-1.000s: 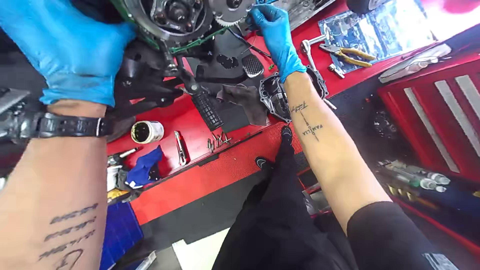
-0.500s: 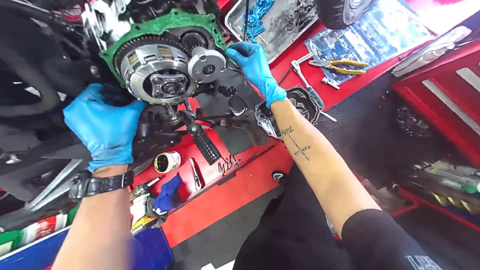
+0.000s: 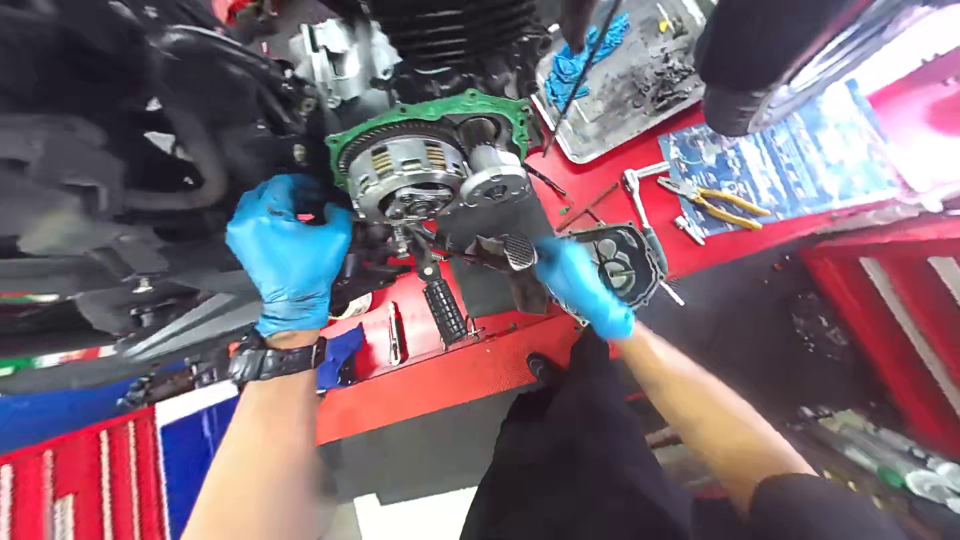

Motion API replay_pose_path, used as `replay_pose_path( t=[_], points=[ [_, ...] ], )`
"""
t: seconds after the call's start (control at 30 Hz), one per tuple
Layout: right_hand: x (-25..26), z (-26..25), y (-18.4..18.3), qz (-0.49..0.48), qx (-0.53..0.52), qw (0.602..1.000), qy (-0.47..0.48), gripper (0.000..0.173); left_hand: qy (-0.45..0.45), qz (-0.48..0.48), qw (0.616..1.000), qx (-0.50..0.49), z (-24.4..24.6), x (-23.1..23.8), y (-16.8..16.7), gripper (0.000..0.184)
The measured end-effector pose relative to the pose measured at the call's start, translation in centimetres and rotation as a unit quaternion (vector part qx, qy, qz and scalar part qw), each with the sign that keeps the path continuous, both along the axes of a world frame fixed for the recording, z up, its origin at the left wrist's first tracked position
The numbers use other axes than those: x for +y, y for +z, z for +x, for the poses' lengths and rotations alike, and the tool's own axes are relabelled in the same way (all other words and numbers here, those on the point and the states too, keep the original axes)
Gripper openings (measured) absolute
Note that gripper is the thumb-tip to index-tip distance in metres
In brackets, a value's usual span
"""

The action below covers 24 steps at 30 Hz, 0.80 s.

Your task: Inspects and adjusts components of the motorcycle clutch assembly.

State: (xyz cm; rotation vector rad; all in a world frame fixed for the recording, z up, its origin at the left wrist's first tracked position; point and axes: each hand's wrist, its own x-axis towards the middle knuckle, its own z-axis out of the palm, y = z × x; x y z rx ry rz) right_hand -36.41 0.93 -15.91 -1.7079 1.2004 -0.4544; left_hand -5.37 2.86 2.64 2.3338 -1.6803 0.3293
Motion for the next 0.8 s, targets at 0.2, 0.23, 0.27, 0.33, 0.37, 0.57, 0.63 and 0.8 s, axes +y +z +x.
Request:
replay_pose_path(
  t=[0.2,0.23,0.27,0.33,0.37,0.57,0.63,0.8],
  points=[
    [10.0,7.9,-5.5,-0.026,0.123,0.979,0.158,0.048,0.003,-0.014,1.000,-0.006,-0.8,0.2,0.4,0.031],
    [8.0,9.7,-6.3,-0.063,0.164,0.977,0.122,0.058,-0.017,-0.039,0.999,0.001,-0.8,0.7,0.5,0.030],
    [5.8,11.2,-7.3,-0.079,0.195,0.974,0.079,0.063,-0.036,-0.078,0.996,0.012,-0.9,1.4,0.7,0.029],
    [2.7,12.8,-9.1,-0.043,0.205,0.978,-0.009,0.051,-0.045,-0.173,0.983,0.049,-1.4,4.2,1.1,0.028],
    [2.1,12.8,-9.2,-0.006,0.187,0.982,-0.033,0.038,-0.039,-0.217,0.972,0.080,-1.9,6.5,1.1,0.028],
    [12.3,9.5,-2.4,0.345,-0.288,0.893,0.022,0.029,0.002,-0.099,0.865,0.492,-5.9,22.6,-12.6,0.046],
    [17.7,11.7,0.0,0.455,-0.327,0.828,-0.003,0.038,0.001,-0.080,0.796,0.600,-8.6,24.5,-17.6,0.054],
    [21.4,17.6,0.9,0.375,-0.237,0.896,0.028,0.041,0.129,-0.193,0.793,0.563,-5.6,25.3,-18.4,0.033]
  ],
)
